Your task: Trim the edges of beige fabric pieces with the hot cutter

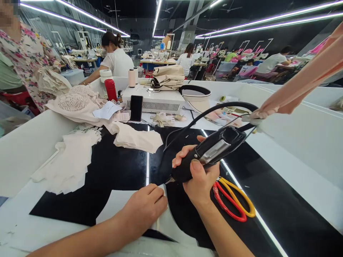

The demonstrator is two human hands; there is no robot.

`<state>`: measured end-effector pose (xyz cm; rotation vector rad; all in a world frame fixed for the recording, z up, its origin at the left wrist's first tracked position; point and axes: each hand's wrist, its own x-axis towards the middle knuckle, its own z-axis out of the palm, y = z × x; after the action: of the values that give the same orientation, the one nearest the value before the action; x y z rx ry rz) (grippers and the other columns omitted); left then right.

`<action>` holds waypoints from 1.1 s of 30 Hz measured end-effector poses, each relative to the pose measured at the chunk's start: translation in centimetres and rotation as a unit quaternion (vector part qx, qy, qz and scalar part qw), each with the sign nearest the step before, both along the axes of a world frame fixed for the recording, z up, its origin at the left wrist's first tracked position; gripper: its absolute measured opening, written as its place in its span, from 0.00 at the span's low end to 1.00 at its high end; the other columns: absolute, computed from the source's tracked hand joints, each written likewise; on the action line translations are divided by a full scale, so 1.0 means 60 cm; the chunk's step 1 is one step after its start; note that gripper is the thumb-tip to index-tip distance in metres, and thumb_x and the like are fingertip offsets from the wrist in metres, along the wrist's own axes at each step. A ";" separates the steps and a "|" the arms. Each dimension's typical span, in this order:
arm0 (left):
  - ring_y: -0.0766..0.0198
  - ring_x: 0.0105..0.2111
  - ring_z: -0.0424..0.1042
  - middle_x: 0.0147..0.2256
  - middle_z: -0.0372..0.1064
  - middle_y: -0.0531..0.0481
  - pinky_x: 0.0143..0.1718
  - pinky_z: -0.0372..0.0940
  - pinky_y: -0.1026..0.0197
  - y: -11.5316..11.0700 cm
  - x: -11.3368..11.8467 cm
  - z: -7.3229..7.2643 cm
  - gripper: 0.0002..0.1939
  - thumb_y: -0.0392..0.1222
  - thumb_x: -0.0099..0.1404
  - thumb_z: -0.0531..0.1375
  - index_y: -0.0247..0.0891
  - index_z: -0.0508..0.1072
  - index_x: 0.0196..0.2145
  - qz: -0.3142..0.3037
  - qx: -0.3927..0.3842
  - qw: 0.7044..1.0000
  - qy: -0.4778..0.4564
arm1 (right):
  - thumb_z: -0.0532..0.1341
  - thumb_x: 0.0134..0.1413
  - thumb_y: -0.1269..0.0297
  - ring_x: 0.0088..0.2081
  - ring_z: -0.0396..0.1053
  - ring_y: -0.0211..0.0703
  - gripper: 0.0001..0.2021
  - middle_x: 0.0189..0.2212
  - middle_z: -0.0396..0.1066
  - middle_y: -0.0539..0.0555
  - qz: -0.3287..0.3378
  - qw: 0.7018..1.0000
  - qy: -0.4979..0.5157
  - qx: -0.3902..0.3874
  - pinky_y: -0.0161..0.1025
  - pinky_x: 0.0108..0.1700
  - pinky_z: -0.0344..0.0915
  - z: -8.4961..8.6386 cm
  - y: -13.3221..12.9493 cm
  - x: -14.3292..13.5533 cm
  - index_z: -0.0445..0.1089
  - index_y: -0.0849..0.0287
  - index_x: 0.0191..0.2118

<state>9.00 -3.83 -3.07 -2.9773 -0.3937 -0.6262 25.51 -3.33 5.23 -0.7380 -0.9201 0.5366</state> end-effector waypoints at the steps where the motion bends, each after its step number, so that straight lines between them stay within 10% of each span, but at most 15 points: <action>1: 0.61 0.37 0.72 0.36 0.70 0.49 0.42 0.70 0.58 0.000 0.000 -0.002 0.11 0.28 0.78 0.54 0.37 0.69 0.36 0.001 -0.001 1.000 -0.001 | 0.74 0.54 0.50 0.23 0.67 0.36 0.26 0.30 0.71 0.44 0.003 1.000 0.005 0.002 0.36 0.24 0.68 0.001 0.001 -0.001 0.68 0.48 0.54; 25: 0.57 0.40 0.75 0.37 0.73 0.47 0.41 0.70 0.55 -0.017 -0.011 0.001 0.10 0.26 0.74 0.55 0.36 0.71 0.37 0.044 0.033 0.998 0.009 | 0.74 0.54 0.49 0.23 0.67 0.37 0.25 0.30 0.71 0.45 0.032 0.999 0.001 0.000 0.37 0.25 0.69 -0.004 0.000 -0.016 0.67 0.49 0.52; 33: 0.57 0.52 0.76 0.48 0.79 0.41 0.55 0.66 0.56 -0.024 -0.021 0.004 0.12 0.25 0.74 0.53 0.30 0.75 0.47 0.016 0.116 0.993 0.029 | 0.73 0.54 0.48 0.24 0.67 0.37 0.24 0.30 0.70 0.45 0.026 0.999 -0.016 -0.010 0.37 0.24 0.69 -0.002 -0.002 -0.015 0.66 0.49 0.51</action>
<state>7.73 -5.26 -2.81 -2.7541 -0.3388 -0.5414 24.59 -3.45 5.12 -0.7445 -0.9663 0.5822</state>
